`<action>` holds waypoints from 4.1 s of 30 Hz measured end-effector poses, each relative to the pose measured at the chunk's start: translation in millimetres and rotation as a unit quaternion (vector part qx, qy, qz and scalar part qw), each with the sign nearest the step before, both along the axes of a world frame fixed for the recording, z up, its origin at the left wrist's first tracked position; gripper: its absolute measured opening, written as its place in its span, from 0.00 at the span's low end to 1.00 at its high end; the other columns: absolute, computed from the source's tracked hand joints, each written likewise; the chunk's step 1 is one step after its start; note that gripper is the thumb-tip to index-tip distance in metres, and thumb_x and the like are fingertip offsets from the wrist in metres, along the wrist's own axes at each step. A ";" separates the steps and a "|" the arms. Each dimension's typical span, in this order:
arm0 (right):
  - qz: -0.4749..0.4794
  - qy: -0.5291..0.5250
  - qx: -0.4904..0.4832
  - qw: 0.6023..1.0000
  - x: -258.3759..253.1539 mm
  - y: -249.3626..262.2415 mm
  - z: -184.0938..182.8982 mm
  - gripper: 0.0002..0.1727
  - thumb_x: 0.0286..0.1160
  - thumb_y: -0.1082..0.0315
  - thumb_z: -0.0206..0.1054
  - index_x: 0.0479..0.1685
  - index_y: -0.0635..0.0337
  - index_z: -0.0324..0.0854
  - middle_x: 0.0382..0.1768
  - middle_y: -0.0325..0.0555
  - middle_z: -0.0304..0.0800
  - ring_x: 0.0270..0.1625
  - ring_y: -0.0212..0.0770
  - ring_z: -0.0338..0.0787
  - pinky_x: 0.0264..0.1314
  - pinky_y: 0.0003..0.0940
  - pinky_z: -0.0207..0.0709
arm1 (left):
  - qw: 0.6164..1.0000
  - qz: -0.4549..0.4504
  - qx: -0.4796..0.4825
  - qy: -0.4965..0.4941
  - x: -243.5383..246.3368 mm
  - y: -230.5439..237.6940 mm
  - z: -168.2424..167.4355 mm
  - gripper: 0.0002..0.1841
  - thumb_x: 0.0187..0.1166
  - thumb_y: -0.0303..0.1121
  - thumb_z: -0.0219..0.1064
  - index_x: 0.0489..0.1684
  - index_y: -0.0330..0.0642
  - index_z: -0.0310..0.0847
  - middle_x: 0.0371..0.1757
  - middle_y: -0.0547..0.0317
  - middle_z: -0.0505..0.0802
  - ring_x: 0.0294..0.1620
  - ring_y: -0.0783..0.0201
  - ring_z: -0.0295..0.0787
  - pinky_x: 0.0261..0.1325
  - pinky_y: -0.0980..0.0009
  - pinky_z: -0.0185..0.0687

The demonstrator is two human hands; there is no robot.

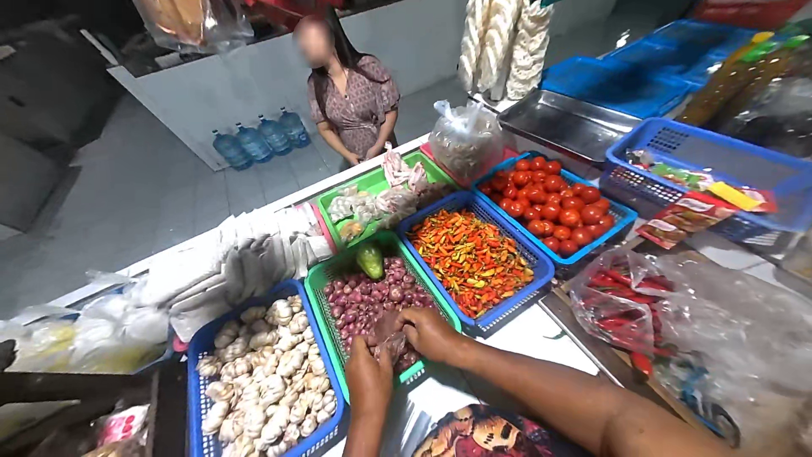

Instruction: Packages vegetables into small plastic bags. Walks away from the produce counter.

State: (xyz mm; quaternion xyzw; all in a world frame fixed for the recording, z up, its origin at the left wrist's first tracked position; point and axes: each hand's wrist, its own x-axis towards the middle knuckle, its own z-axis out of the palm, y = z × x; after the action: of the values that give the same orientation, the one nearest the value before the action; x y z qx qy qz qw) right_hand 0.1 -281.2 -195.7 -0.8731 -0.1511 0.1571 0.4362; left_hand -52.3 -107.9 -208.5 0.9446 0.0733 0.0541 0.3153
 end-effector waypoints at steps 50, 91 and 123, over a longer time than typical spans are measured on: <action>0.208 -0.161 0.145 0.954 33.0 36.7 82.5 0.24 0.78 0.59 0.73 0.72 0.54 0.83 0.57 0.41 0.93 0.57 0.32 0.92 0.67 0.37 0.87 | 0.955 -0.097 -0.013 -0.282 9.0 59.6 114.4 0.13 0.88 0.38 0.60 0.44 0.42 0.90 0.41 0.62 0.92 0.39 0.71 0.89 0.45 0.69 0.89; 0.137 -0.235 -0.083 0.959 -38.7 39.2 11.5 0.18 0.86 0.51 0.60 0.58 0.51 0.90 0.53 0.48 0.91 0.59 0.46 0.90 0.67 0.46 0.84 | 0.641 0.209 -0.738 -0.012 -53.1 -5.4 17.7 0.10 0.88 0.33 0.62 0.45 0.33 0.82 0.28 0.54 0.84 0.18 0.68 0.74 0.22 0.74 0.75; -0.001 -0.165 0.191 0.968 -14.1 24.5 -17.0 0.11 0.82 0.66 0.61 0.49 0.56 0.89 0.46 0.38 0.94 0.51 0.30 0.92 0.58 0.31 0.88 | 0.982 -0.148 0.097 -0.064 -0.8 22.0 29.7 0.09 0.78 0.34 0.66 0.49 0.46 0.88 0.57 0.52 0.89 0.59 0.54 0.88 0.61 0.55 0.89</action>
State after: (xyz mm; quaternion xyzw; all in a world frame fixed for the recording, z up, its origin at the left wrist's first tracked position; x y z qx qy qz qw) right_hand -14.0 -256.7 -212.6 -0.7878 -0.2473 -0.0216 0.5637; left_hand -53.1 -85.9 -178.8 0.9657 -0.0931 0.0744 0.2306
